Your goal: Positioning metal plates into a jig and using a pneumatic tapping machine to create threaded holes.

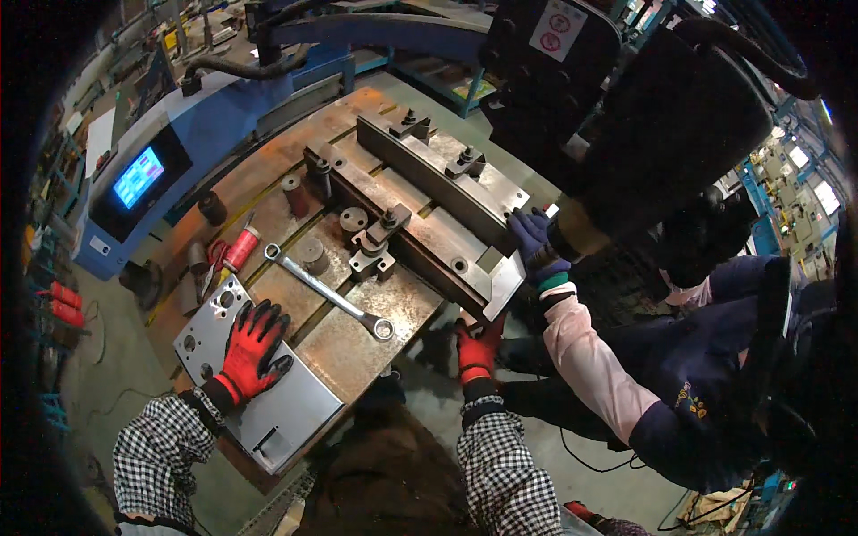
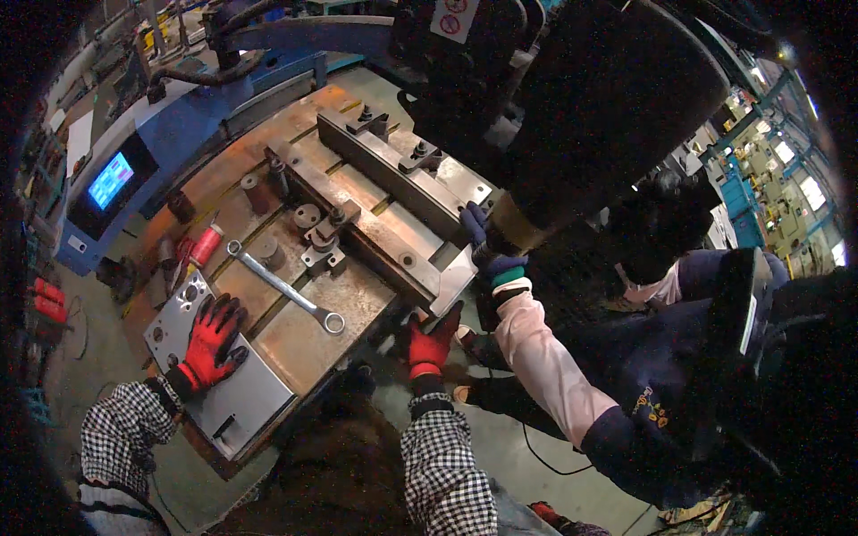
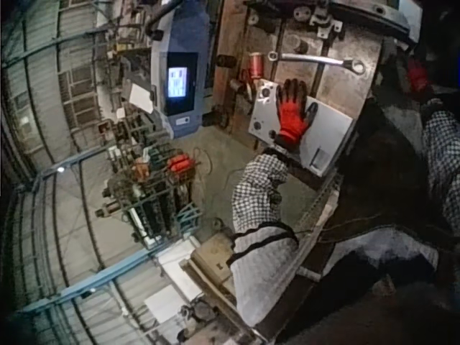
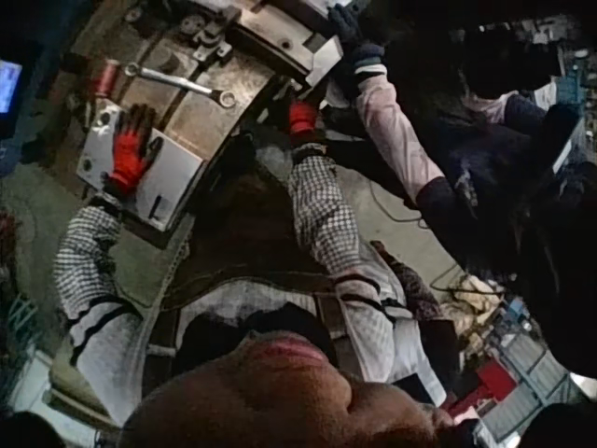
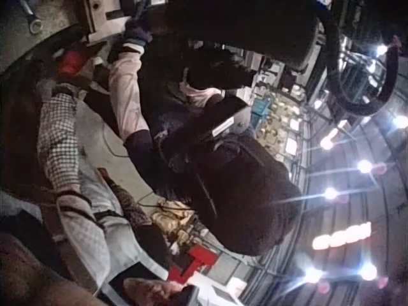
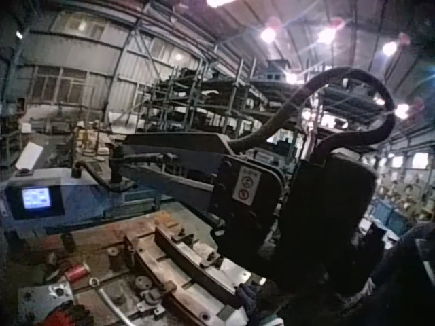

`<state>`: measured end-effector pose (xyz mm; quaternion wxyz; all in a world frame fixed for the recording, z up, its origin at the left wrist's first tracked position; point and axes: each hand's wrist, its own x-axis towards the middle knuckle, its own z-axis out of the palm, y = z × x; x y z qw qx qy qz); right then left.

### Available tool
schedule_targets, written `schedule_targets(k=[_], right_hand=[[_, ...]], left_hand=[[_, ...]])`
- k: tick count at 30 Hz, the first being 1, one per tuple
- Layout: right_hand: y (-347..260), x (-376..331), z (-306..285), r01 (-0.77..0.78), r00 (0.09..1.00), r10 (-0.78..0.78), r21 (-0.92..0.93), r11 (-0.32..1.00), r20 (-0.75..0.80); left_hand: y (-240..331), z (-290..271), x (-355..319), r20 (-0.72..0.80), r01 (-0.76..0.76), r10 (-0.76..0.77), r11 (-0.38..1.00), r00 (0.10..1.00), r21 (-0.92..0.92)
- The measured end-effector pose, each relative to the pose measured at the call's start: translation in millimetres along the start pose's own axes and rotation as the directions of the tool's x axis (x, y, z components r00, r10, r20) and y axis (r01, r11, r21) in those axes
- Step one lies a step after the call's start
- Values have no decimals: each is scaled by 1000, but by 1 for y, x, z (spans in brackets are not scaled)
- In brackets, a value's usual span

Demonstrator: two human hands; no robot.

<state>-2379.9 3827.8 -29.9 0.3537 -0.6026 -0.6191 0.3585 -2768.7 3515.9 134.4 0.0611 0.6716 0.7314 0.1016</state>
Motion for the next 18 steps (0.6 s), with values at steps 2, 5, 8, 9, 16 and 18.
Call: schedule_targets(k=[2,5,8,9,16,18], right_hand=[[4,13,9,-58,998,60,173,983,-8],[33,30,14,9,996,-5,39,999,-89],[33,27,27,-250,966,257,136,959,-30],[27,20,31,-135,986,140,58,989,-92],[14,17,32,-116,979,104,-54,992,-177],[6,18,35,-93,970,75,-66,994,-233]], left_hand=[[0,-2,5,1,-3,3,1000,1000,2],[5,-2,19,-17,-44,44,999,999,-2],[4,-4,19,-6,-20,20,1000,1000,-4],[0,-2,14,-5,-9,9,1000,1000,3],[-2,0,17,22,-13,13,1000,1000,-1],[-2,-1,20,7,-18,18,1000,1000,13]])
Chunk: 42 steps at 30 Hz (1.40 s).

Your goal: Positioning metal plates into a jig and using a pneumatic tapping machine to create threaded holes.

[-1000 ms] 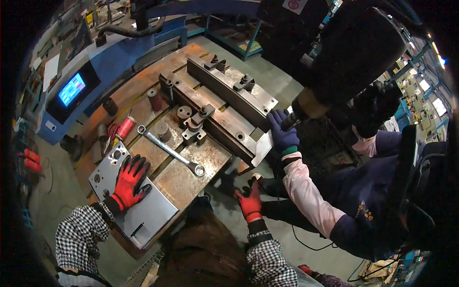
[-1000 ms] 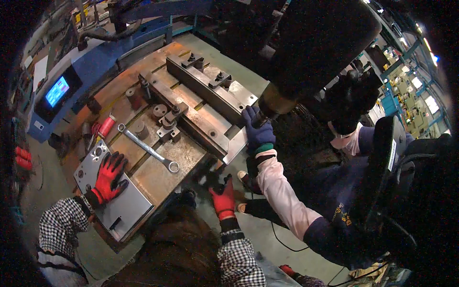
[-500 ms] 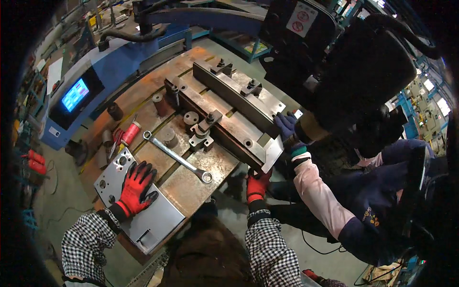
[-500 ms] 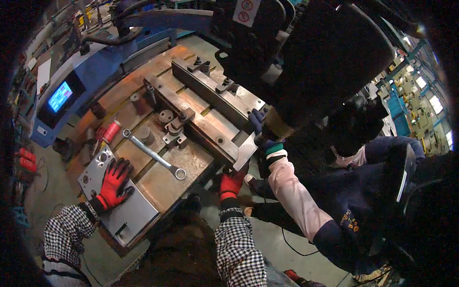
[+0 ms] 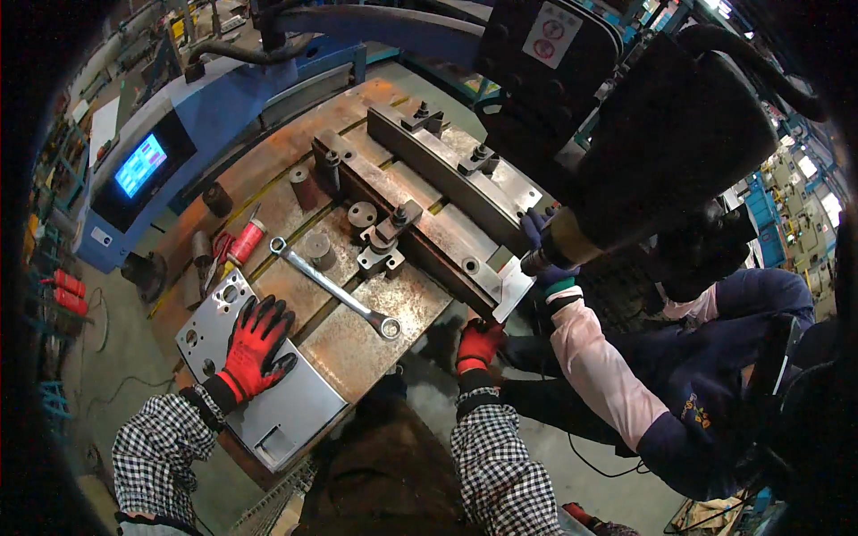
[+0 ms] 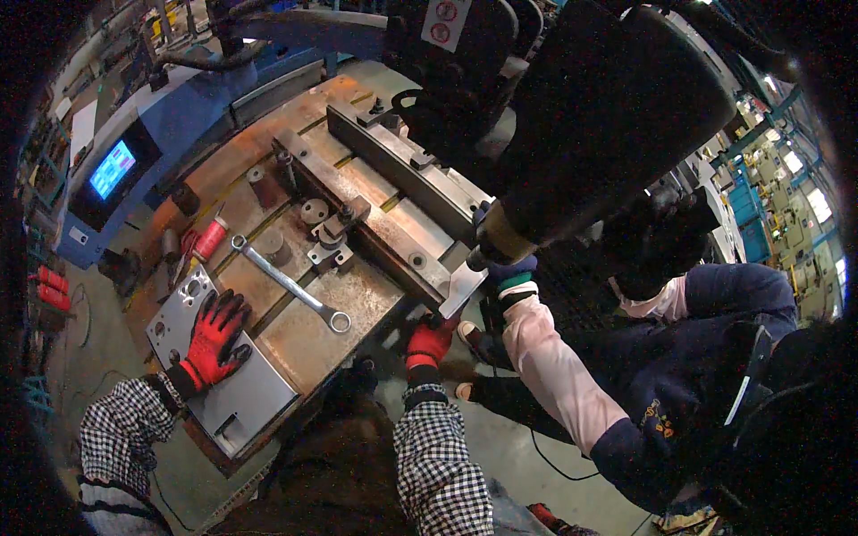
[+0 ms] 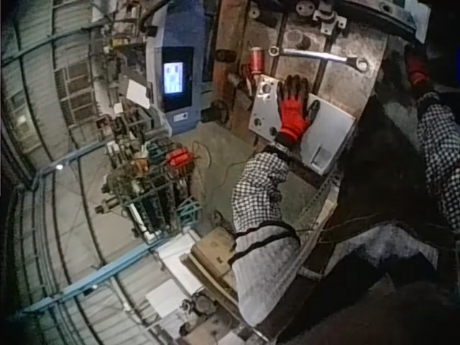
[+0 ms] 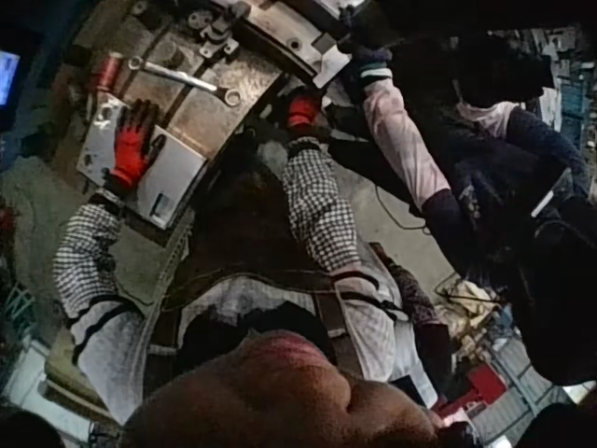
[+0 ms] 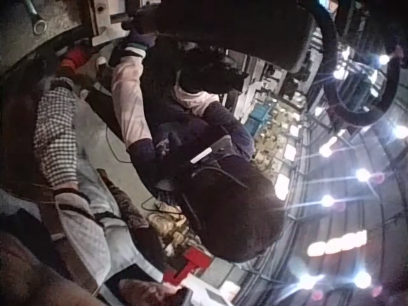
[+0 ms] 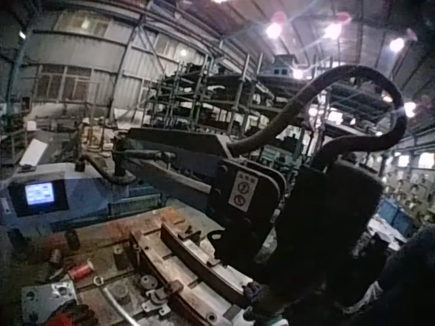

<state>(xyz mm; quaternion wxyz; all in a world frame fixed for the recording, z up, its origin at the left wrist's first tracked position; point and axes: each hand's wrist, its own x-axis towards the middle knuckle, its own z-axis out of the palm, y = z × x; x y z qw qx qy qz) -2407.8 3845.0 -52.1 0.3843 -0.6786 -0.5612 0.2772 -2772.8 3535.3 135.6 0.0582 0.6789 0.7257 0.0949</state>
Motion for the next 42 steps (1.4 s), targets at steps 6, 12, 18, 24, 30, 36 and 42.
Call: schedule_targets(k=[6,12,18,24,30,36,42], right_hand=[[-9,-6,6,108,989,-105,25,994,-99],[32,10,10,4,999,-6,56,998,36],[28,-5,16,-71,997,70,48,996,23],[18,-11,25,-144,989,144,31,989,18],[58,3,34,110,983,-104,28,994,-153],[61,5,39,74,987,-57,109,991,-153],[61,2,37,69,989,-45,175,982,-139]], left_hand=[[-5,2,-3,-13,3,-3,1000,1000,1],[-6,6,5,13,-10,10,1000,1000,-7],[-4,0,1,28,7,-7,1000,1000,-14],[-5,4,-6,23,24,-24,999,999,-26],[-6,9,-1,12,1,0,1000,1000,-26],[-6,3,-3,25,11,-10,999,1000,-33],[-10,5,-2,33,15,-14,1000,999,-26]])
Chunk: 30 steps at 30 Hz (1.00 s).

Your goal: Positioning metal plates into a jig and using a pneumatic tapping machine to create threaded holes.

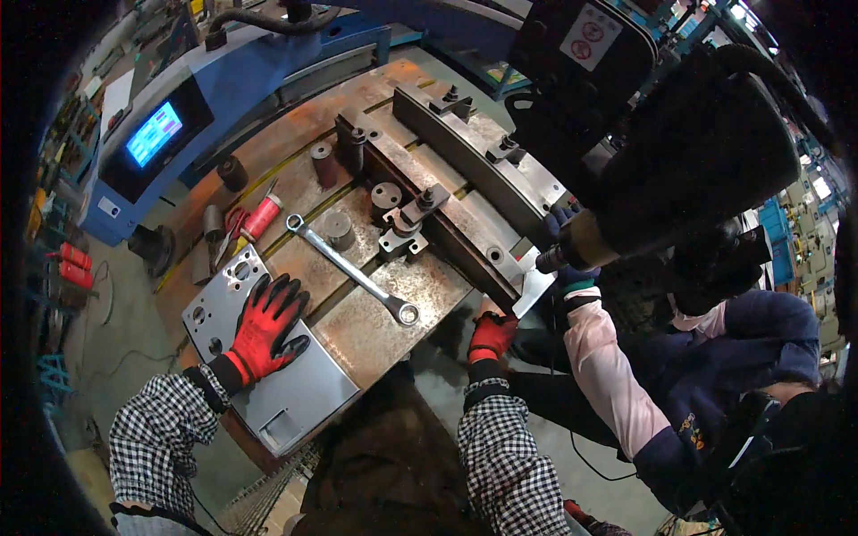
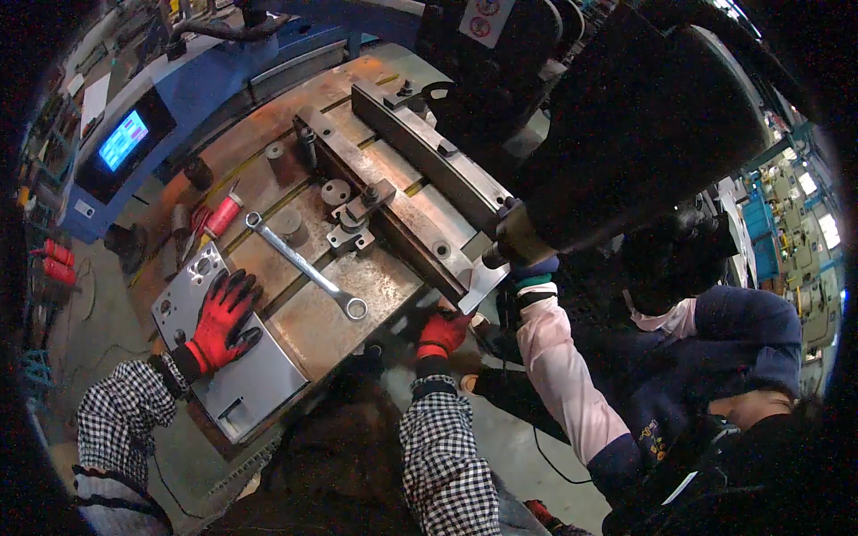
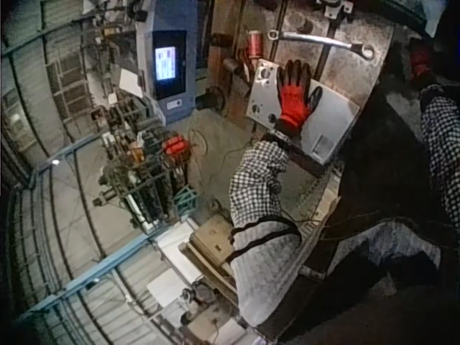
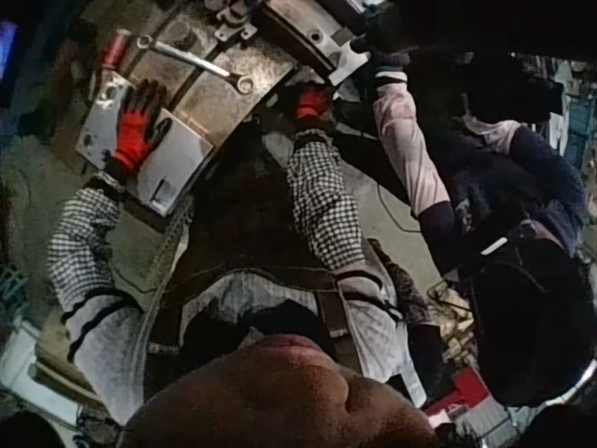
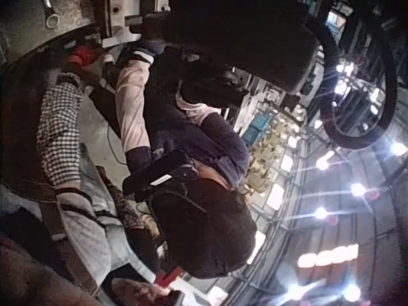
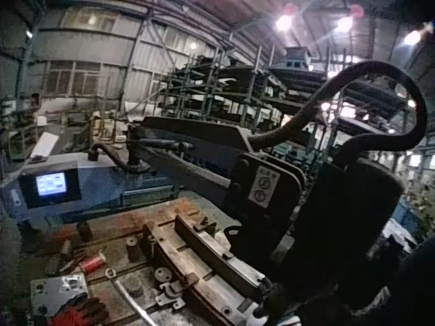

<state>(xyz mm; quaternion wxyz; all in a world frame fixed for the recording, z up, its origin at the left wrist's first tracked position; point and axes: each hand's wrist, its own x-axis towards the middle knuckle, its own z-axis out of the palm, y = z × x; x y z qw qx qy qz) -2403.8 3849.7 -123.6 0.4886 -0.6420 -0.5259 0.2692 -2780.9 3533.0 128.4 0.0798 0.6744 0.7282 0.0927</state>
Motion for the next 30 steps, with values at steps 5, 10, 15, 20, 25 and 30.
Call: schedule_targets(k=[5,10,15,20,25,30], right_hand=[[-31,-16,2,-66,998,59,-315,947,-30],[-23,-8,-5,-44,998,47,-66,997,48],[-20,-10,3,-62,998,62,-4,998,26],[-6,-1,1,-148,986,145,26,989,80],[-3,-10,7,-59,998,59,-23,998,-2],[4,-4,1,-52,999,53,13,999,-10]], left_hand=[[-2,1,-12,27,56,-56,998,998,9],[-6,6,-6,5,11,-11,1000,1000,8],[-6,6,-8,5,20,-21,1000,1000,14],[-3,7,-3,-9,7,-7,1000,1000,6],[-4,8,-7,-2,25,-25,1000,1000,18],[-2,8,-1,-18,-13,14,999,1000,33]])
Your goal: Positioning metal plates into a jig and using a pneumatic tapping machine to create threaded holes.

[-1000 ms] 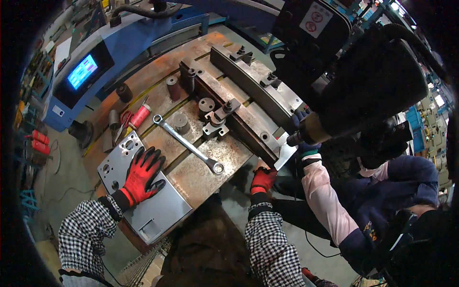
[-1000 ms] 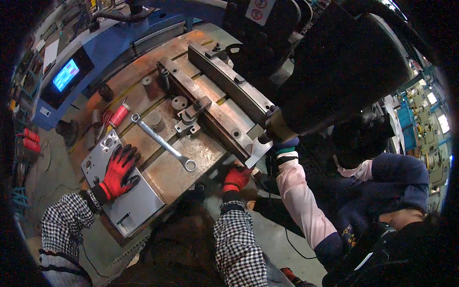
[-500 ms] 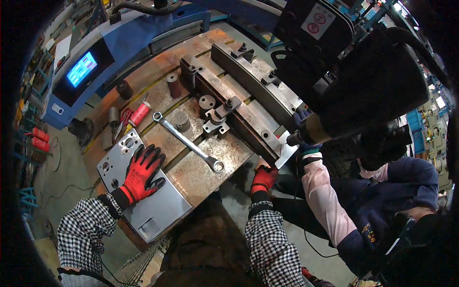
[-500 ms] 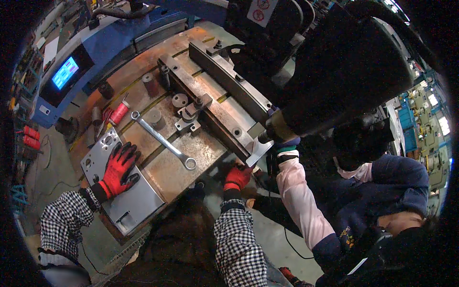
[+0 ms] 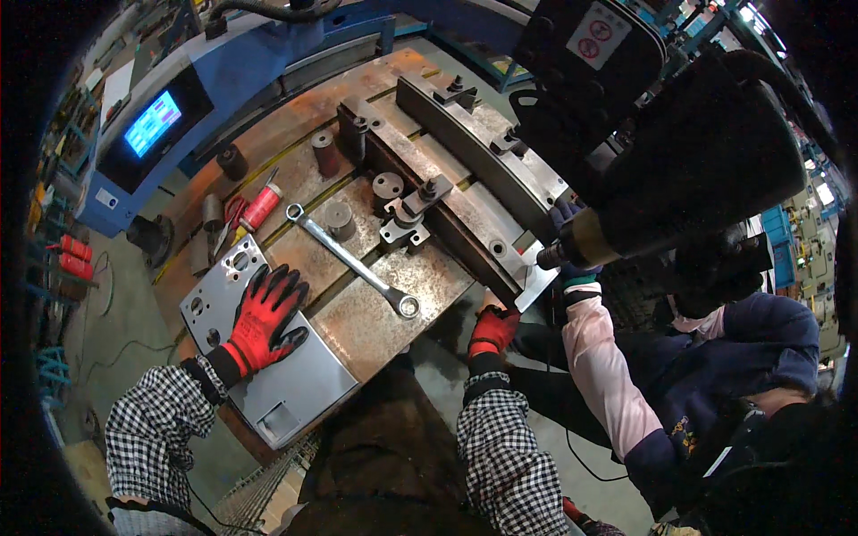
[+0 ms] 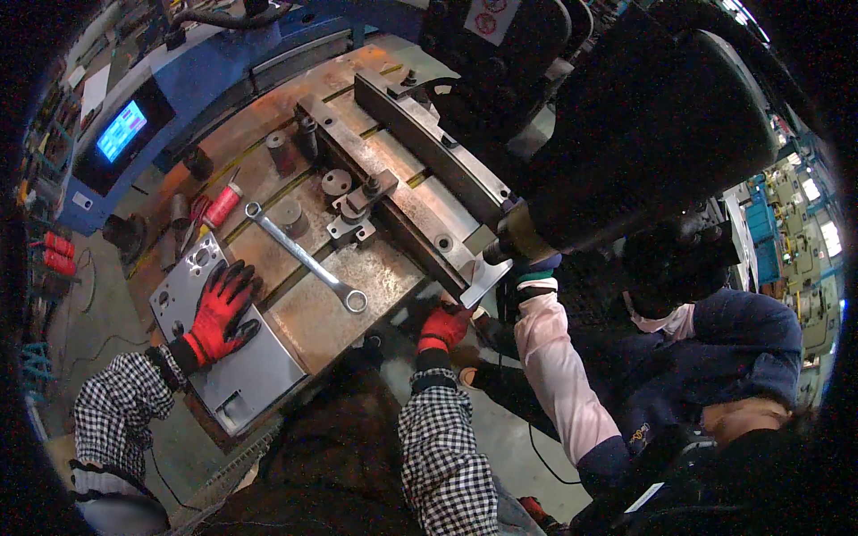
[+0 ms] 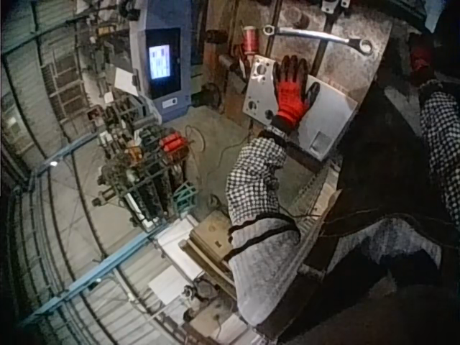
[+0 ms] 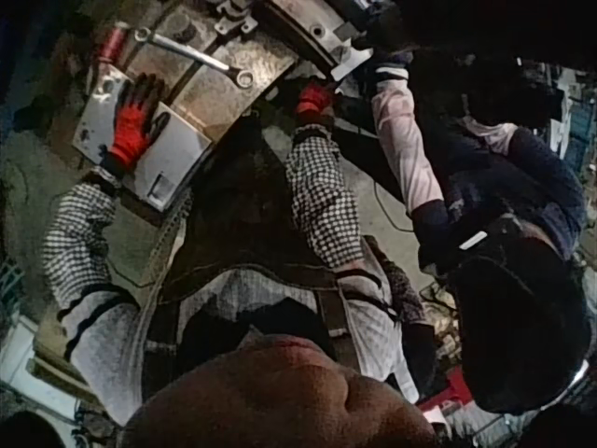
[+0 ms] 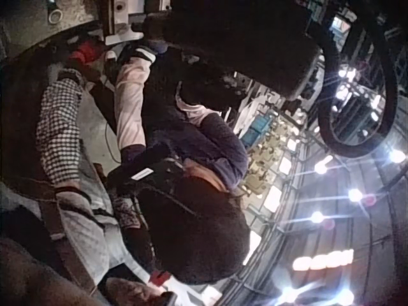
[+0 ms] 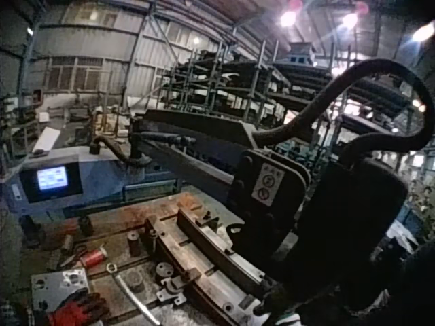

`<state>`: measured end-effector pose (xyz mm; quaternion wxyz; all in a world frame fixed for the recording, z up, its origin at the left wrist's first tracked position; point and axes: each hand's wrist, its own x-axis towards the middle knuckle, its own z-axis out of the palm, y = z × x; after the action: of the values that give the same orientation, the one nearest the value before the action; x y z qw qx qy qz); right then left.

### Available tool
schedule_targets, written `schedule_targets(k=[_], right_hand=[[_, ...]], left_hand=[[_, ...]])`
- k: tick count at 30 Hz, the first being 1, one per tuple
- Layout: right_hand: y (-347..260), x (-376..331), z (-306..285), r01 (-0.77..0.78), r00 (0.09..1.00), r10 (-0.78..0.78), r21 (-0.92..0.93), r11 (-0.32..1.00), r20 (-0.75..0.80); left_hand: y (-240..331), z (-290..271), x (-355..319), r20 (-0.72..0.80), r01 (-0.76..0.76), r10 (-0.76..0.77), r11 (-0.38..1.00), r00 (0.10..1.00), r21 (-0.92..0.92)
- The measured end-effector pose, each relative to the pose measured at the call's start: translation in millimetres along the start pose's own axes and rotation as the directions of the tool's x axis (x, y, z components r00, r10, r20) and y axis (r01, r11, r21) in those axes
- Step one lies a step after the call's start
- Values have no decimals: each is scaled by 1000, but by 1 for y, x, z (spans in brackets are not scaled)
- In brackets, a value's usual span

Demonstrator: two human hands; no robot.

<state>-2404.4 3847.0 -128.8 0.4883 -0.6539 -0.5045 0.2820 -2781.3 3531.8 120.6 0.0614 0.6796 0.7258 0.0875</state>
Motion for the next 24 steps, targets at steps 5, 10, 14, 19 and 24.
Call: schedule_targets(k=[5,10,14,19,24], right_hand=[[-19,-9,-1,48,999,-48,-70,996,3],[-31,-16,-2,-90,995,92,-59,994,26],[-31,-16,-2,-121,991,115,94,988,71],[-18,-11,-10,-162,984,166,-50,985,66],[-36,-23,-5,-272,958,282,-167,948,43]], left_hand=[[-1,0,-7,14,24,-24,999,1000,-30],[-5,2,-11,18,22,-21,999,1000,-30],[-7,3,-15,10,22,-22,999,1000,-44],[-9,6,-14,12,11,-11,999,1000,-32],[-18,14,-22,-9,-4,4,1000,1000,-10]])
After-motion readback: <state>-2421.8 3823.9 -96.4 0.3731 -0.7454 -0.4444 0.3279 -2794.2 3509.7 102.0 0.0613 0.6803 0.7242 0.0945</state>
